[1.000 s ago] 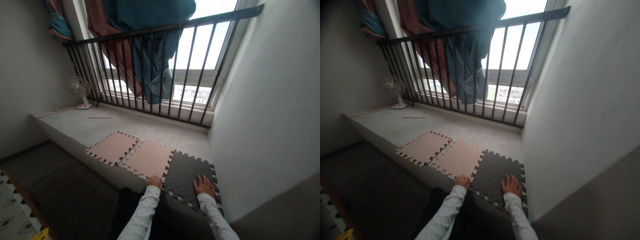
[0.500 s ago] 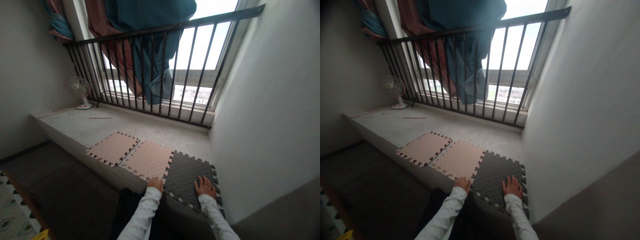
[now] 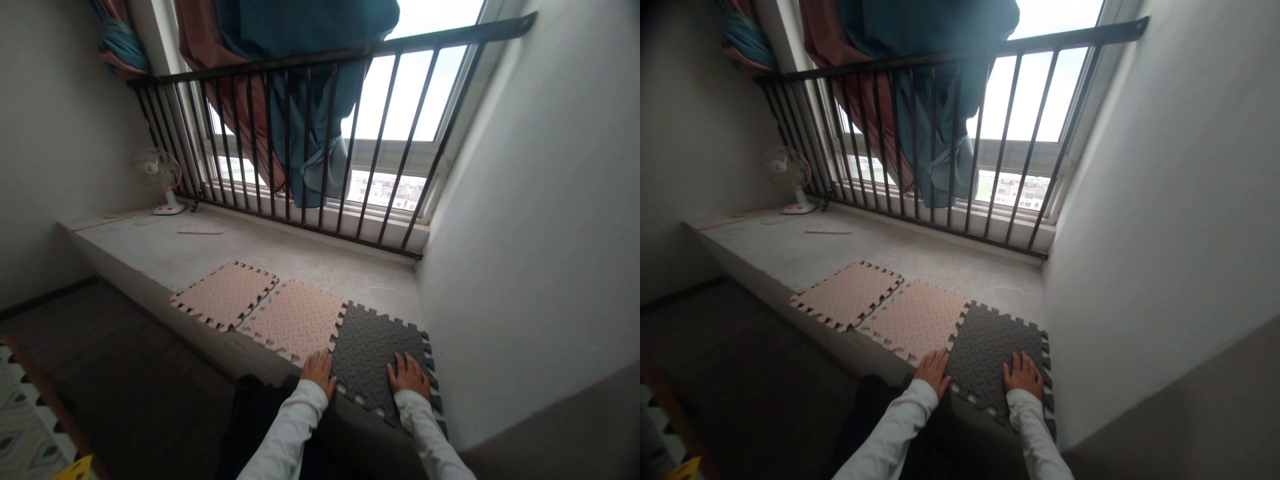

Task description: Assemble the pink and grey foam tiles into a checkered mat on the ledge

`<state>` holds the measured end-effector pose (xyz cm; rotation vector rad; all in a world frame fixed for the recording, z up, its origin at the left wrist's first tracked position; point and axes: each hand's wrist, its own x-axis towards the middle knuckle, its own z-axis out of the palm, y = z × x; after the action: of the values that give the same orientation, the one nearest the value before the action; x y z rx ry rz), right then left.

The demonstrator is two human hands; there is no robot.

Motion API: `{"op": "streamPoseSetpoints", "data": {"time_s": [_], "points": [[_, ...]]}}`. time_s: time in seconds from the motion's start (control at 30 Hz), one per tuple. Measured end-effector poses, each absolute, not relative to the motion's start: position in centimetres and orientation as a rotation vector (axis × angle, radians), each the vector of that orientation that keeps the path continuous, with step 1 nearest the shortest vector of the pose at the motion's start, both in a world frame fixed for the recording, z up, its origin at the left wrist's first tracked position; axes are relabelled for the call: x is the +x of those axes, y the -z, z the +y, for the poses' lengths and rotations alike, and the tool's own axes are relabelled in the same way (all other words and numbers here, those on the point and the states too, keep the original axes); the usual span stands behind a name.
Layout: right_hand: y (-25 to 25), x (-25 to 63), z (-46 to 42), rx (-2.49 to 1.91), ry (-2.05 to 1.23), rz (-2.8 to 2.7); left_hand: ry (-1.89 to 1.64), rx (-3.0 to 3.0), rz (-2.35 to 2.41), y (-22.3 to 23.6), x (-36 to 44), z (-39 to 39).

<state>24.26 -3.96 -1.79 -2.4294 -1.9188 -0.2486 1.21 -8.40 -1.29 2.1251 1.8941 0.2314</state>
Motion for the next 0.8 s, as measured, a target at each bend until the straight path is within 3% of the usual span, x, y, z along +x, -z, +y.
{"op": "streamPoseSetpoints", "data": {"time_s": [0.53,0.8], "points": [[1.2,24.0,-4.2,-2.453,0.223,-1.928,-0.25,2.085,1.919,-1.1,1.5,-7.8],[1.5,24.3,-3.9,-2.442,0.224,-1.938,-0.24,2.049,1.938,0.3,1.4,-9.2]]}}
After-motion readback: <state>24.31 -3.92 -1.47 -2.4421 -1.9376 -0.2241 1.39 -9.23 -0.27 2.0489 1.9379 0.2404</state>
